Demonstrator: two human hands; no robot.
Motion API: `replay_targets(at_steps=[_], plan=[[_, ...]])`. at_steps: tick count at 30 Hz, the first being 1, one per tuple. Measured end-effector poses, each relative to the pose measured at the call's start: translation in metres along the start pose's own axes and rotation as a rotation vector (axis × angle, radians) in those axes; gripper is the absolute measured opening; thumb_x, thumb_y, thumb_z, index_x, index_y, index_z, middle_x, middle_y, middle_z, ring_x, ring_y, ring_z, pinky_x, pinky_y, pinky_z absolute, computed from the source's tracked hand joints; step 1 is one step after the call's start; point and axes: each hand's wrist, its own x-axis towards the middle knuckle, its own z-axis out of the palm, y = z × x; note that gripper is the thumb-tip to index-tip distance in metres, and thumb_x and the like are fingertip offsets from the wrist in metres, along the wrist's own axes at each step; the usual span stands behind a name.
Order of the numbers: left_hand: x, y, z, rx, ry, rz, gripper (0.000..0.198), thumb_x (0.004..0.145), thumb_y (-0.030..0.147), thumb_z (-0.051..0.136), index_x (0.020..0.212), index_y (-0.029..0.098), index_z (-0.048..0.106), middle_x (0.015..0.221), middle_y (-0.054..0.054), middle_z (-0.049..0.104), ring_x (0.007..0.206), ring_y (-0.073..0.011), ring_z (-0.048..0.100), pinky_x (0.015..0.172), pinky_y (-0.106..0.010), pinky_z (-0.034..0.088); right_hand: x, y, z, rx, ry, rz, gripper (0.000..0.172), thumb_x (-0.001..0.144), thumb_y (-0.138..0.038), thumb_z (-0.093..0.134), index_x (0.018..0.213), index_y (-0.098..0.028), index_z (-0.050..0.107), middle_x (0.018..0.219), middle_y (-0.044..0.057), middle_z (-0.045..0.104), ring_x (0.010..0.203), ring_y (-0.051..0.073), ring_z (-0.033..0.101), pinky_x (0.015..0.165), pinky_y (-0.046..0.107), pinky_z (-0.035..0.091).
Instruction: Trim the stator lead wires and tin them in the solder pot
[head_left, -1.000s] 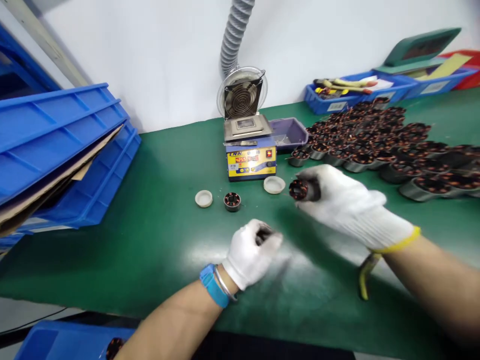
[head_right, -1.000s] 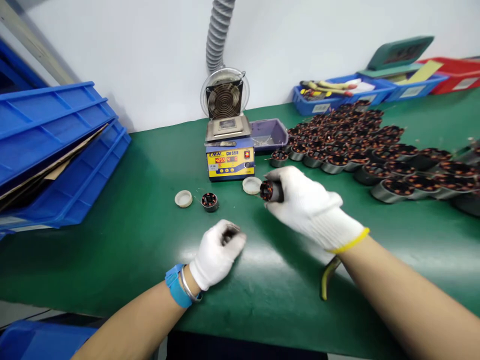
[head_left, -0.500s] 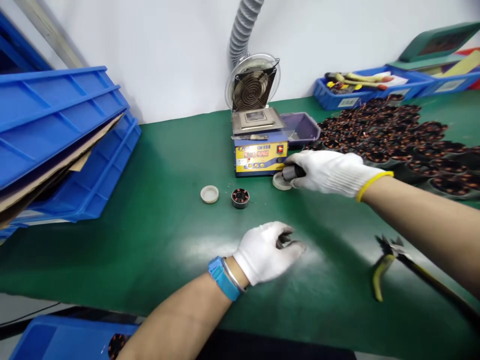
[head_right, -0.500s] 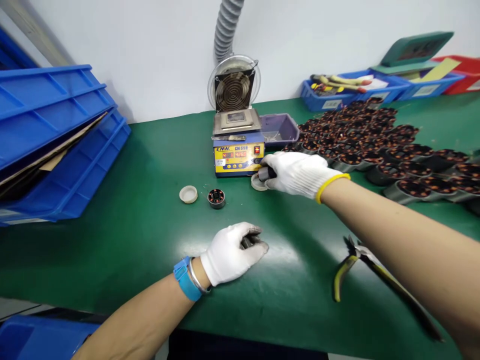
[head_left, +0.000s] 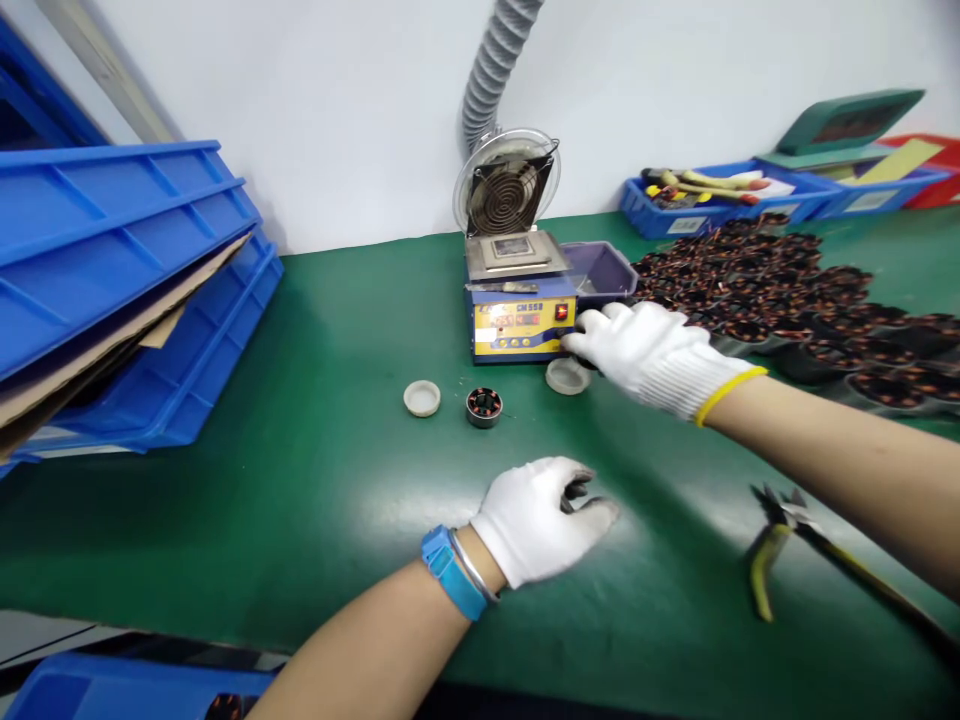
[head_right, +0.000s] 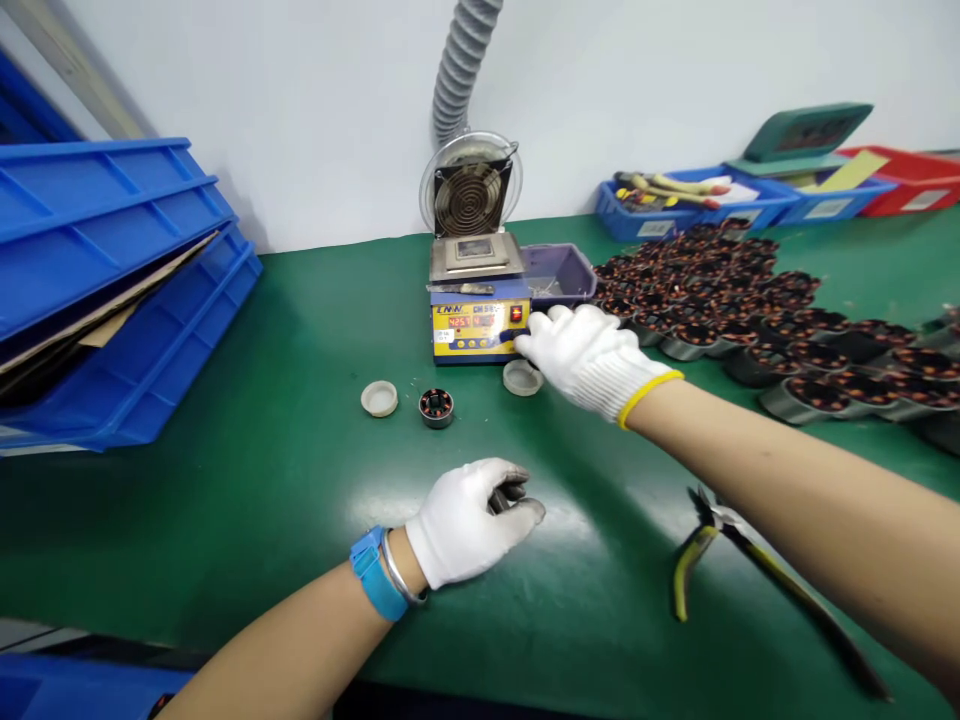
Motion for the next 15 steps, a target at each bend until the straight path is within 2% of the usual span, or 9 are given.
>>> replay_targets(at_steps=[3,5,7,9,12,15], plan=[[0.0,0.0,0.001,0.026,-0.005,-0.003,0.029,0.086,0.043,0.067,0.104,0.021,0.075,0.097,-0.008,0.077,0.09,-0.0268,0.072,0.091,-0.037,0.057,0.008,0.001,-0.022,-0.18,0.066,0.032,0.043,0.104,-0.024,0.035,0.127,-0.016,0.07,0.112,0.022,0.063,0.111,0.035,0.063,0.085,0.056,0.051],[0.0,0.001,0.001,0.04,-0.012,-0.01,0.028,0.086,0.041,0.066,0.103,0.021,0.075,0.099,-0.009,0.077,0.093,-0.0281,0.072,0.091,-0.038,0.057,0.028,0.002,-0.044,-0.181,0.138,0.103,0.046,0.107,-0.03,0.034,0.135,-0.013,0.066,0.121,0.023,0.063,0.121,0.037,0.06,0.085,0.055,0.048],[0.0,0.001,0.0,0.048,-0.029,-0.023,0.03,0.086,0.042,0.066,0.106,0.021,0.075,0.101,-0.01,0.078,0.095,-0.0301,0.073,0.092,-0.041,0.057,0.061,0.002,-0.066,-0.148,0.172,0.184,0.06,0.105,-0.044,0.032,0.132,-0.003,0.066,0.126,0.026,0.062,0.128,0.042,0.055,0.085,0.054,0.047],[0.0,0.001,0.0,0.052,-0.04,-0.038,0.034,0.085,0.042,0.066,0.108,0.02,0.076,0.103,-0.011,0.078,0.097,-0.0321,0.073,0.093,-0.043,0.057,0.099,-0.003,-0.083,-0.098,0.193,0.194,0.08,0.1,-0.055,0.021,0.122,0.007,0.067,0.127,0.028,0.061,0.132,0.045,0.049,0.083,0.051,0.046],[0.0,0.0,0.0,0.03,-0.034,-0.05,0.04,0.085,0.047,0.065,0.113,0.02,0.075,0.106,-0.012,0.078,0.101,-0.0333,0.073,0.094,-0.045,0.058,0.145,-0.013,-0.092,-0.056,0.224,0.126,0.094,0.094,-0.058,0.009,0.115,0.014,0.066,0.125,0.027,0.061,0.133,0.04,0.045,0.078,0.04,0.047],[-0.001,-0.002,0.0,0.01,-0.046,-0.062,0.049,0.085,0.055,0.064,0.117,0.02,0.075,0.109,-0.013,0.078,0.104,-0.035,0.073,0.096,-0.047,0.058,0.166,-0.022,-0.084,-0.015,0.215,0.066,0.094,0.091,-0.057,0.011,0.107,0.018,0.064,0.121,0.026,0.062,0.131,0.035,0.047,0.072,0.03,0.046]])
